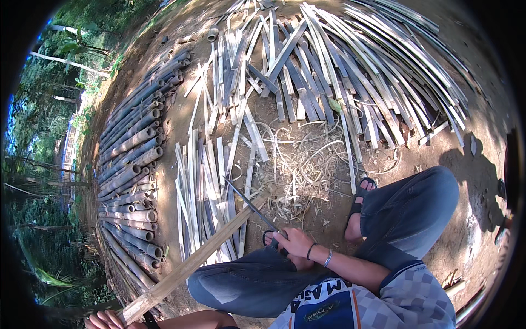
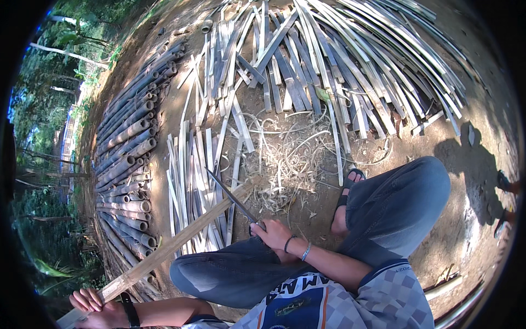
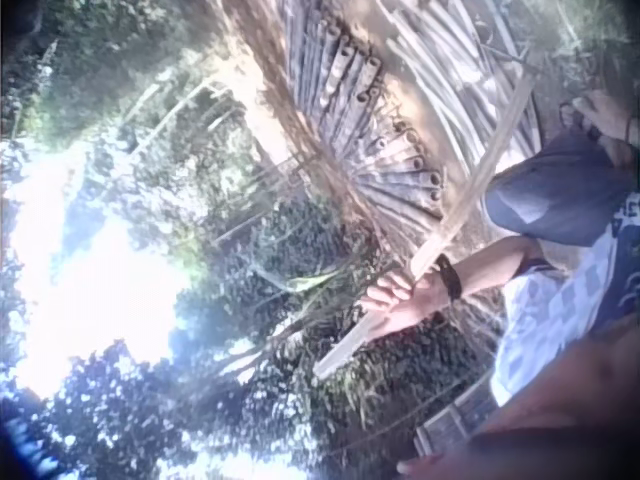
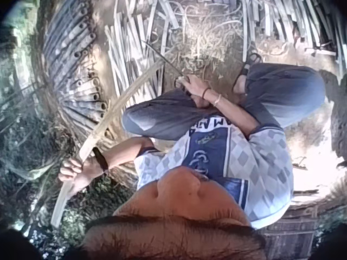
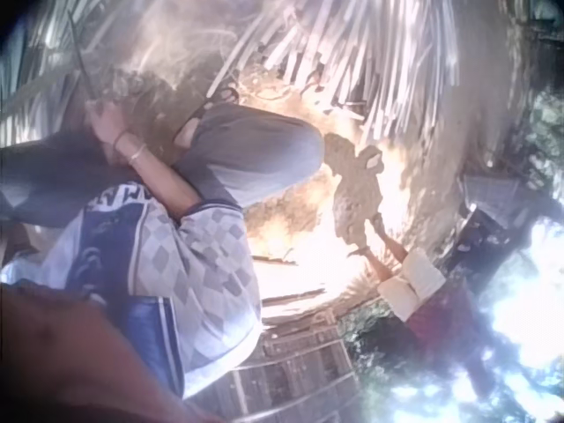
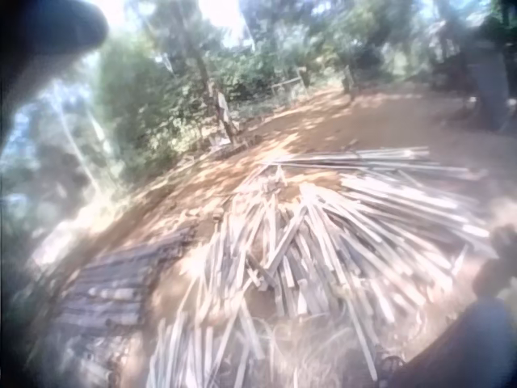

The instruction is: The person uses a knife to shave layers and edges from a bamboo strip, smoothing the surface while sitting in an outdoor dirt yard.

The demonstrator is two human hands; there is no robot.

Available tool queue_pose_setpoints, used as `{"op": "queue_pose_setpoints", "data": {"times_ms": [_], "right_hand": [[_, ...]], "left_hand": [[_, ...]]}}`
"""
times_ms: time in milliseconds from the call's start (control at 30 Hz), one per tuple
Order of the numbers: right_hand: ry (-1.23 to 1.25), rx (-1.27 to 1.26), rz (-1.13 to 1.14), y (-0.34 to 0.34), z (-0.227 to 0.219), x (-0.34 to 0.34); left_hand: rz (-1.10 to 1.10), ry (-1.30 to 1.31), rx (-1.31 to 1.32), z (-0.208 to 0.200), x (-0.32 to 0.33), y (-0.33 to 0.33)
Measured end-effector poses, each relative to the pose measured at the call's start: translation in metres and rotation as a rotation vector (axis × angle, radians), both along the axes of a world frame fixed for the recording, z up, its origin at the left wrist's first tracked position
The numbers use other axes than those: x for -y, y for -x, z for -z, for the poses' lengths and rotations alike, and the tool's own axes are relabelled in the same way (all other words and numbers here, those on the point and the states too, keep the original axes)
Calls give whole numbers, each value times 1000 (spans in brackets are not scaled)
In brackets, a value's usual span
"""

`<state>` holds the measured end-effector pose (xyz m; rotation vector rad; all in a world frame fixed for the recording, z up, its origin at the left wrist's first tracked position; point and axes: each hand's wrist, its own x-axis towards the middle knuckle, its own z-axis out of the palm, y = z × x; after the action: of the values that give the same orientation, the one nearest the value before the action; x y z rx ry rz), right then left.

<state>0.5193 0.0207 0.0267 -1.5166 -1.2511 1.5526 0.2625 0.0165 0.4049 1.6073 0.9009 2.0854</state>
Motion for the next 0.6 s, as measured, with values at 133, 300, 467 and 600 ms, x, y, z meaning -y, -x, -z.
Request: {"op": "queue_pose_setpoints", "data": {"times_ms": [133,300,467,600], "right_hand": [[4,-44,-141,40,24,13],[37,22,-179,49,85,11],[77,89,-77,49,82,-1],[81,25,-47,53,85,-9]], "left_hand": [[-170,50,22,8,20,31],[-470,70,156,42,-26,3],[-472,45,226,54,-52,-3],[-470,91,247,56,-63,1]]}}
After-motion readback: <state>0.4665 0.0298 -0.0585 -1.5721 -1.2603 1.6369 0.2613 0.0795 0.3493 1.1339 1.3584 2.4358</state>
